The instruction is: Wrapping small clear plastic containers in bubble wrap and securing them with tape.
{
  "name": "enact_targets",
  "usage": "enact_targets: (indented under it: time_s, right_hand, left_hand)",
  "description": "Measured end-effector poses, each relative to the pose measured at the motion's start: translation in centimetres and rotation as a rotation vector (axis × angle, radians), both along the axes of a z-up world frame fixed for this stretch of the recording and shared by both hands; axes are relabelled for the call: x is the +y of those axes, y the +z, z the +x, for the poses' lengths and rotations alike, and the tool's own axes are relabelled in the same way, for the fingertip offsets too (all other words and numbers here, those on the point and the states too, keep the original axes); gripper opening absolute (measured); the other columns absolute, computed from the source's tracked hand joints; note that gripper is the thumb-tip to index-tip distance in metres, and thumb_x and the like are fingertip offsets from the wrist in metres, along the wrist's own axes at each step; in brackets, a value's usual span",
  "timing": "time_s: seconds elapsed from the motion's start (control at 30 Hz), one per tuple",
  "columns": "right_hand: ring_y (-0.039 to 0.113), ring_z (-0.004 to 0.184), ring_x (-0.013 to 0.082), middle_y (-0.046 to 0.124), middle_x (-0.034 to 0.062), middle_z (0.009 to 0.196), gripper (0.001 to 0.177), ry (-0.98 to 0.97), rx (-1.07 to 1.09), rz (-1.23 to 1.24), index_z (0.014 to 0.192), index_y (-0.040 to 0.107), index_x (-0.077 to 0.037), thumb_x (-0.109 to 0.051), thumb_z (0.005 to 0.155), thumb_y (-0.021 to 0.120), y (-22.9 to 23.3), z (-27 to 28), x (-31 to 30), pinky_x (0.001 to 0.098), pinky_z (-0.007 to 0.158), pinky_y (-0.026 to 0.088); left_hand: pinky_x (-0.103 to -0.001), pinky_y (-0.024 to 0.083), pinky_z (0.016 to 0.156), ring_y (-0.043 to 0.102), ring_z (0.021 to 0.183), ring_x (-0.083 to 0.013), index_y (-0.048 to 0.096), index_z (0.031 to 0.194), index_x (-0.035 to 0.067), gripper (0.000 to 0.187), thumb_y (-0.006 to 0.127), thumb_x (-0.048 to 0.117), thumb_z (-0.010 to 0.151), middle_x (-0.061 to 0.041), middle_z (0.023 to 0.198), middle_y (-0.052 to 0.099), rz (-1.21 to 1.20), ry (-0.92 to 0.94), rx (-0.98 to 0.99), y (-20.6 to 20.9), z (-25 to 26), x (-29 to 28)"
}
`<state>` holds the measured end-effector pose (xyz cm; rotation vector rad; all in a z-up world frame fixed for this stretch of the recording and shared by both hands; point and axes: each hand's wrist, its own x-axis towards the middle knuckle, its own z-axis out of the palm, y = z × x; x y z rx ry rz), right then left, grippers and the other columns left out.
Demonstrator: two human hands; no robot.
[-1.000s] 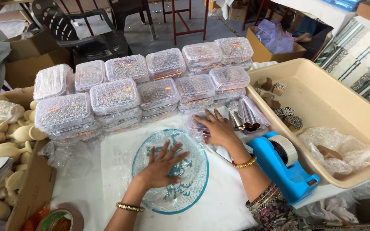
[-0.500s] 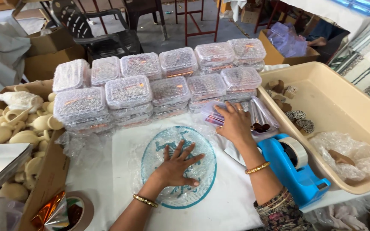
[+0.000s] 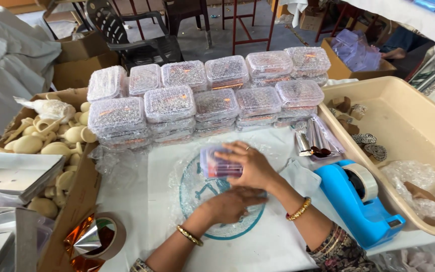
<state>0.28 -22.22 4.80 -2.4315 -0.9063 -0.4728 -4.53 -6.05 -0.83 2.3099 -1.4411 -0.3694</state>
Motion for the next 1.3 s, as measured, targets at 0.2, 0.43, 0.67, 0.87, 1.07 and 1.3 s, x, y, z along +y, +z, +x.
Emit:
enact_targets:
  time_s: [0.2, 0.43, 0.67, 0.87, 1.07, 1.3]
  right_hand:
    - [0.050, 0.139, 0.0317, 0.054, 0.0020, 0.152, 0.083, 0.126, 0.097, -0.115, 0.140, 0.062, -0.035, -0.030, 0.061, 0.086, -5.2, 1.4, 1.0, 0.0444, 0.115, 0.043]
    - [0.044, 0.144, 0.0351, 0.048, 0.0044, 0.159, 0.084, 0.187, -0.240, -0.290, 0.151, 0.059, -0.034, -0.038, 0.073, 0.088, -5.2, 0.5, 0.7, 0.0485, 0.117, 0.038]
    - [0.039, 0.144, 0.0330, 0.049, 0.0051, 0.152, 0.083, 0.164, 0.112, -0.185, 0.136, 0.064, -0.027, -0.056, 0.061, 0.085, -1.8, -0.7, 1.2, 0.0507, 0.113, 0.035]
    - [0.049, 0.149, 0.0243, 0.063, 0.0026, 0.154, 0.043, 0.218, 0.262, 0.133, 0.128, 0.074, -0.029, -0.056, 0.095, 0.067, -8.1, 3.0, -0.2, 0.0475, 0.126, 0.036]
    - [0.042, 0.145, 0.0271, 0.058, 0.0063, 0.149, 0.065, 0.030, 0.068, 0.313, 0.140, 0.061, -0.018, -0.047, 0.083, 0.073, -3.8, 2.9, -0.6, 0.0484, 0.120, 0.036]
    - [0.055, 0.117, 0.0156, 0.070, -0.0011, 0.113, 0.046, -0.097, 0.305, 0.080, 0.128, 0.072, -0.026, -0.038, 0.084, 0.079, -4.4, 3.6, 0.8, 0.0416, 0.103, 0.027]
  left_hand:
    - [-0.039, 0.033, 0.123, 0.044, 0.147, -0.0300, 0.050, 0.151, 0.013, 0.074, 0.066, -0.004, 0.081, -0.013, 0.157, 0.051, -0.210, -0.193, 0.288, 3.1, -1.1, 0.2]
    - [-0.035, 0.053, 0.106, 0.067, 0.119, -0.0191, 0.063, 0.127, -0.002, 0.059, 0.045, -0.019, 0.074, -0.007, 0.124, 0.072, -0.793, 0.036, 1.032, 3.4, 4.2, 7.5]
    - [-0.036, 0.058, 0.090, 0.072, 0.105, -0.0218, 0.074, 0.114, 0.005, 0.025, 0.068, 0.004, 0.090, -0.008, 0.112, 0.076, -0.729, 0.796, 0.043, 2.3, 7.0, 10.0]
    - [-0.042, 0.054, 0.090, 0.064, 0.109, -0.0301, 0.062, 0.132, 0.009, 0.052, 0.079, 0.017, 0.084, -0.014, 0.125, 0.066, -0.592, 0.878, -0.087, -1.2, 8.4, 10.1]
    - [-0.039, 0.055, 0.084, 0.063, 0.093, -0.0237, 0.046, 0.150, 0.016, 0.083, 0.087, 0.025, 0.078, -0.011, 0.103, 0.067, -0.590, 1.036, 0.281, -1.1, 9.2, 9.8]
    - [-0.040, 0.046, 0.089, 0.060, 0.093, -0.0251, 0.082, 0.090, 0.011, 0.018, 0.087, 0.014, 0.073, -0.004, 0.087, 0.068, -0.419, 0.929, -0.116, 1.4, 7.4, 9.0]
